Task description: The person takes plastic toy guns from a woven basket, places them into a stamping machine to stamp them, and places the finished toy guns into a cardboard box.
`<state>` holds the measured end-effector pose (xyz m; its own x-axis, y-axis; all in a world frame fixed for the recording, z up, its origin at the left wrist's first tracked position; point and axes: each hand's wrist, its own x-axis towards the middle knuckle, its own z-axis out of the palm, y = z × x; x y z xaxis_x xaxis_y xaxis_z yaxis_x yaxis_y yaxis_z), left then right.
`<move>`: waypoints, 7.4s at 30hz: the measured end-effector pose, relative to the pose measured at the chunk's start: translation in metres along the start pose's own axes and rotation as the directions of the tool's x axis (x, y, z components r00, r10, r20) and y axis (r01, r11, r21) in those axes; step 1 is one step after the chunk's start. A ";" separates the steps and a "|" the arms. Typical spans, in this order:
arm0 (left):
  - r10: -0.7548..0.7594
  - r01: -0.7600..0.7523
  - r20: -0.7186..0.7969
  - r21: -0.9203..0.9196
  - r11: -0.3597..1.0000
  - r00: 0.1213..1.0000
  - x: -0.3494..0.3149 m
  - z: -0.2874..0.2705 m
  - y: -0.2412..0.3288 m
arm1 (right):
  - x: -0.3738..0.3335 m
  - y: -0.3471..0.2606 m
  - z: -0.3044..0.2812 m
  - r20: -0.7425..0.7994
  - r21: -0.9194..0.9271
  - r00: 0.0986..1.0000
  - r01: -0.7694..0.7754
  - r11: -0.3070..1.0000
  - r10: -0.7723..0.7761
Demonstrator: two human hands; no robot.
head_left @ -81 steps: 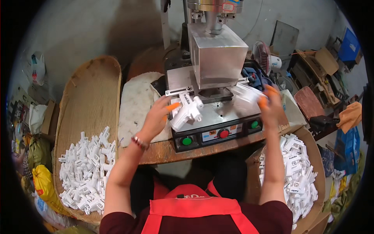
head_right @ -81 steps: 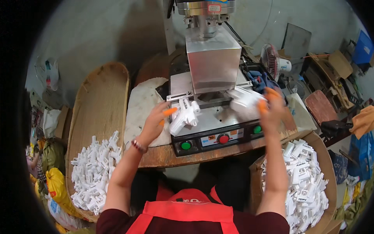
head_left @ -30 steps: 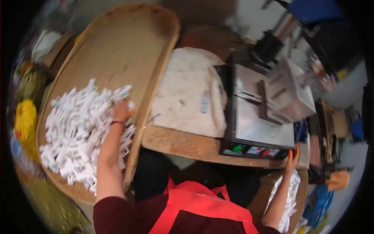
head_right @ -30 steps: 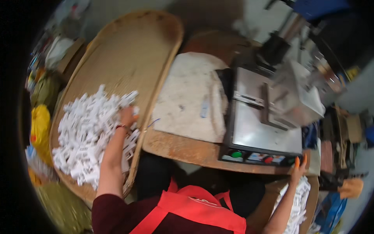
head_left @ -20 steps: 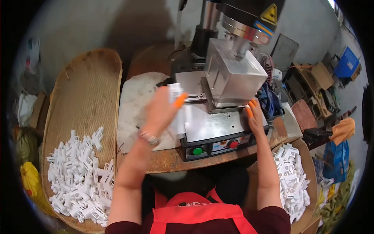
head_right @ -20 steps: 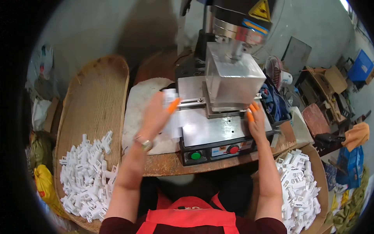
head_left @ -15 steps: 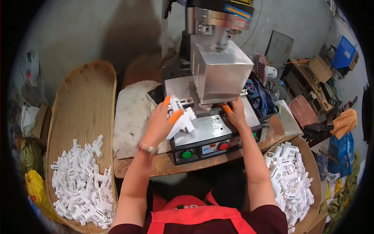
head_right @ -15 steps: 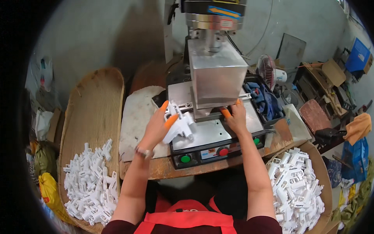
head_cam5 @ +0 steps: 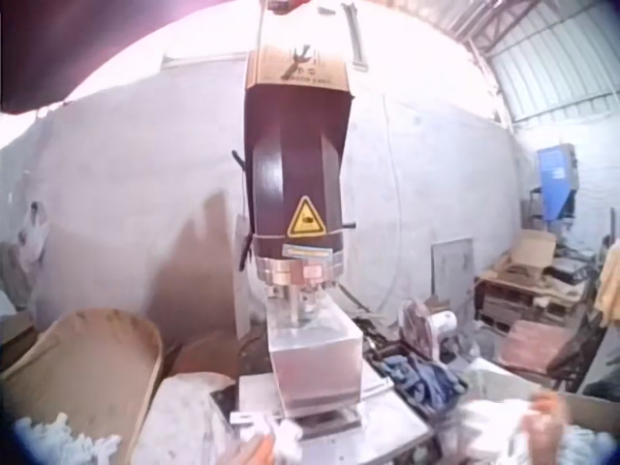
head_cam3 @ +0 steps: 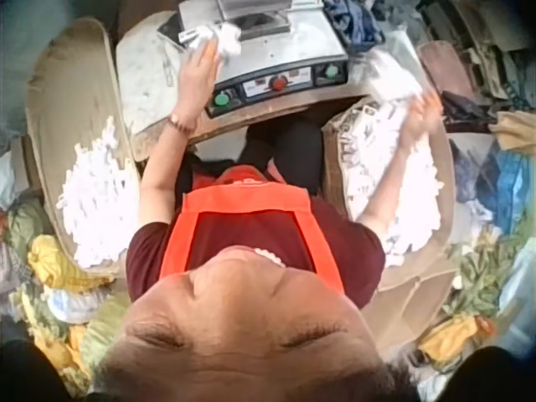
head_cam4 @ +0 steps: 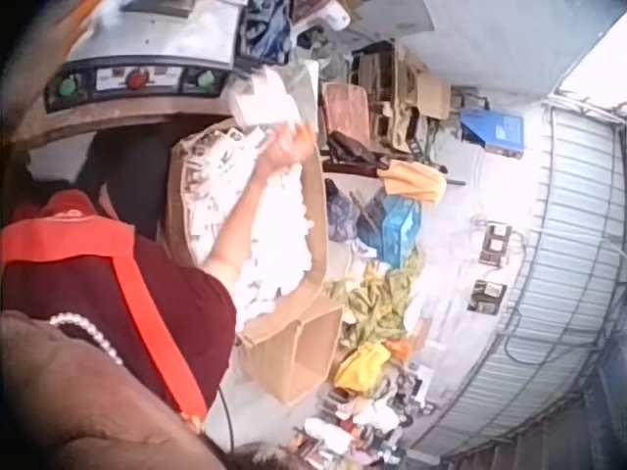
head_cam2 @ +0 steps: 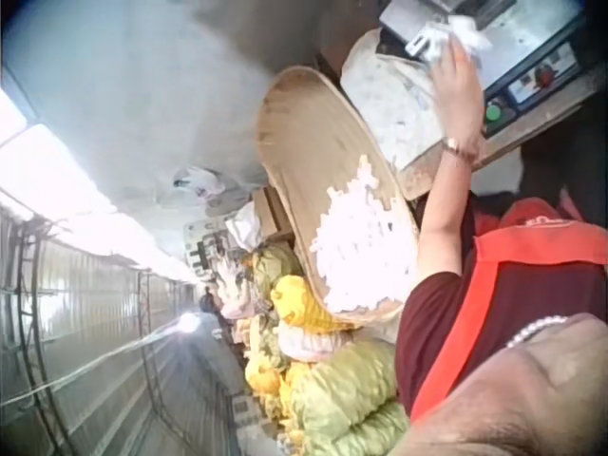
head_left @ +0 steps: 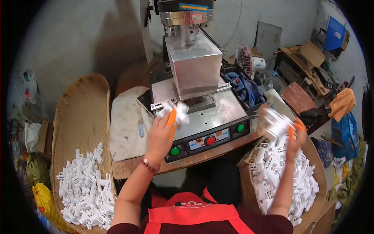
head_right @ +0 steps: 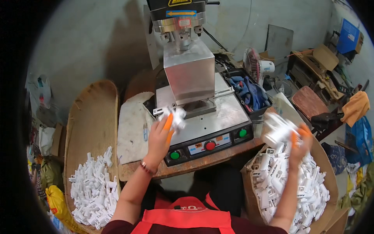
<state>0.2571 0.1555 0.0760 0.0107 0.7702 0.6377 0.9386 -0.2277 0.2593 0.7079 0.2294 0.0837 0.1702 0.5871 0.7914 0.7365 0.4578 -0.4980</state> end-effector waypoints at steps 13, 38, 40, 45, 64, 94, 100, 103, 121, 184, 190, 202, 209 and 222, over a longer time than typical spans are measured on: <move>-0.079 0.065 0.159 0.088 0.994 0.984 0.084 0.104 0.000 | -0.072 0.023 0.010 0.419 0.095 0.857 -0.371 0.924 0.301; -0.582 0.734 0.627 0.023 0.679 0.518 -0.324 -0.128 -0.316 | -0.084 0.025 0.082 0.625 0.183 0.774 -0.274 0.944 0.104; -0.523 0.662 0.721 0.119 0.740 0.455 -0.351 -0.139 -0.341 | -0.085 -0.010 0.109 0.598 0.300 0.799 -0.288 0.909 0.056; -0.714 0.643 0.519 0.353 0.679 0.469 -0.329 -0.151 -0.290 | -0.079 -0.056 0.128 0.509 0.308 0.857 -0.274 0.911 0.086; -0.037 0.162 0.336 -0.353 0.921 0.941 0.003 -0.009 -0.051 | -0.004 -0.096 0.307 0.347 0.533 0.930 -0.093 0.841 -0.117; 0.144 -0.122 0.206 -0.114 0.986 0.968 -0.056 0.012 -0.037 | -0.074 0.044 0.140 0.628 0.019 0.736 -0.339 0.940 0.253; -0.172 0.189 0.098 -0.216 0.958 0.980 -0.081 -0.015 -0.064 | -0.081 0.087 0.151 0.581 0.301 0.812 -0.283 0.911 0.060; -0.405 0.411 -0.150 0.009 0.912 0.902 -0.163 -0.084 -0.154 | -0.073 0.059 0.118 0.569 0.233 0.798 -0.388 0.892 0.198; -0.637 0.644 -0.204 0.477 0.598 0.743 -0.138 -0.223 -0.211 | -0.038 -0.096 0.157 0.533 0.217 0.841 -0.036 0.975 -0.088; -0.522 0.524 -0.100 0.318 0.790 0.847 -0.321 -0.185 -0.322 | -0.058 -0.040 0.111 0.502 0.127 0.865 -0.080 0.989 0.006; -0.587 0.562 -0.149 -0.177 0.808 0.796 -0.096 -0.170 -0.154 | -0.027 -0.069 0.221 0.500 0.277 0.852 0.015 0.961 -0.157; -0.181 0.194 0.078 -0.225 0.955 0.980 -0.025 0.020 -0.062 | -0.004 -0.087 0.310 0.032 0.415 0.993 0.094 0.905 -0.117; -0.027 0.029 0.030 -0.099 0.995 0.999 -0.037 0.000 -0.038 | 0.012 -0.023 0.093 -0.094 0.148 0.996 0.005 0.989 0.009; -0.076 0.065 0.041 0.233 0.970 0.996 0.086 0.119 0.002 | -0.083 0.053 -0.013 0.210 -0.074 0.918 -0.327 0.942 0.335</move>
<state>0.3009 0.2925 0.0452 -0.0471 0.8090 0.5860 0.9918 -0.0319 0.1238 0.7412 0.1961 -0.0042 0.2658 0.8330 0.4852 0.6863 0.1899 -0.7021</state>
